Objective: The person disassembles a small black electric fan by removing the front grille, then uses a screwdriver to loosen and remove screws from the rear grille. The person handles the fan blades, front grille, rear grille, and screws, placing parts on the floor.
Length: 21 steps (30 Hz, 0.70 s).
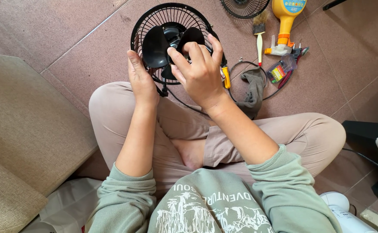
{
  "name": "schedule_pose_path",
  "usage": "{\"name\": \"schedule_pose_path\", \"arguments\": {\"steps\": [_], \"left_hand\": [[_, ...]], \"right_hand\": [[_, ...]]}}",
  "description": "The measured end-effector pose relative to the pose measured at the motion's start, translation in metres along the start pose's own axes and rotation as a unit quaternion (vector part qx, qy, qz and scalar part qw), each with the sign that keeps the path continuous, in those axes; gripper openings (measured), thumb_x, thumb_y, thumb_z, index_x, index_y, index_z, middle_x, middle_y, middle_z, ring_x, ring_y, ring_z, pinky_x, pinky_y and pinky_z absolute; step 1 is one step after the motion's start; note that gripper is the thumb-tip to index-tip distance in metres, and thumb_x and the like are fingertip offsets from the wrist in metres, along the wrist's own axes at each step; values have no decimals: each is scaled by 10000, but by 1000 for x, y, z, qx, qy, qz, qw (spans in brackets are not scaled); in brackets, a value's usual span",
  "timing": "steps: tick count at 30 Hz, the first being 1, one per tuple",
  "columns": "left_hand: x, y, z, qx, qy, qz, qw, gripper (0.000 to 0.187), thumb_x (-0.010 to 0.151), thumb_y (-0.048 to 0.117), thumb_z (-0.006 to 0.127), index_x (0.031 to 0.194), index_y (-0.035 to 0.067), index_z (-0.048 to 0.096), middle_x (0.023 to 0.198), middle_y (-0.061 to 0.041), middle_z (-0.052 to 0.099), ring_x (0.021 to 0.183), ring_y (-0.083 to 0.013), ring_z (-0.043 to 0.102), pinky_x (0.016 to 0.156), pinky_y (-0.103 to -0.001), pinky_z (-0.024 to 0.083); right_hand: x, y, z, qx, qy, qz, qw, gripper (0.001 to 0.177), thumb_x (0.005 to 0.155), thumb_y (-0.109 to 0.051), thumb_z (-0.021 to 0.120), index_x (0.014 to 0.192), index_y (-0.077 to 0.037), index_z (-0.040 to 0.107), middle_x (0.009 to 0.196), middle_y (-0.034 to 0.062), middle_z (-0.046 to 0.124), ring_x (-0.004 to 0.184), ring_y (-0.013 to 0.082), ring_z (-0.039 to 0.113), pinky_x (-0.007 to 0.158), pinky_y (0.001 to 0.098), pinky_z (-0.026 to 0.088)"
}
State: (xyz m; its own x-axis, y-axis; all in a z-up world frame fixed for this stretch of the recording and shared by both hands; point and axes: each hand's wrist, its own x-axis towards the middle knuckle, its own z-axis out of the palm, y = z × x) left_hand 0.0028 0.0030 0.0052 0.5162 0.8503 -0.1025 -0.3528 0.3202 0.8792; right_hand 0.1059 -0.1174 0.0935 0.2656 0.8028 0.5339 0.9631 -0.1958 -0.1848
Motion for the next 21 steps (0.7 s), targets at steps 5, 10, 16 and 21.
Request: {"name": "schedule_pose_path", "arguments": {"steps": [5,10,16,21], "left_hand": [[0,2,1,14,-1,15,1000,677,1099,540,352,1391,-42,538,1303,-130,658,1196,-187,640,1068,-327,520],[1,-2,-2,20,8,-6,1000,681,1084,554,371,1469,10,512,1309,-137,648,1161,-204,623,1003,-329,516],[19,-12,-19,28,109,-11,994,685,1051,566,382,1511,64,456,1420,-149,602,1231,-240,636,989,-346,573],[27,-33,-33,72,88,75,991,640,1173,486,398,1584,-5,417,1605,-173,491,1442,-226,521,1189,-316,453]], "right_hand": [[2,-4,-3,3,0,10,1000,415,905,-200,848,1285,-147,690,1064,47,568,993,204,602,1171,525,288],[7,-10,-4,-5,-16,35,999,466,921,-205,823,1358,-151,669,1077,26,581,1022,202,599,1116,512,302],[-30,31,-4,39,21,142,989,433,931,-120,745,1353,-135,653,1118,37,616,1073,229,618,1041,466,382],[-96,140,28,131,-32,310,941,72,940,-111,706,996,-66,712,917,112,677,836,280,693,759,376,552]]}}
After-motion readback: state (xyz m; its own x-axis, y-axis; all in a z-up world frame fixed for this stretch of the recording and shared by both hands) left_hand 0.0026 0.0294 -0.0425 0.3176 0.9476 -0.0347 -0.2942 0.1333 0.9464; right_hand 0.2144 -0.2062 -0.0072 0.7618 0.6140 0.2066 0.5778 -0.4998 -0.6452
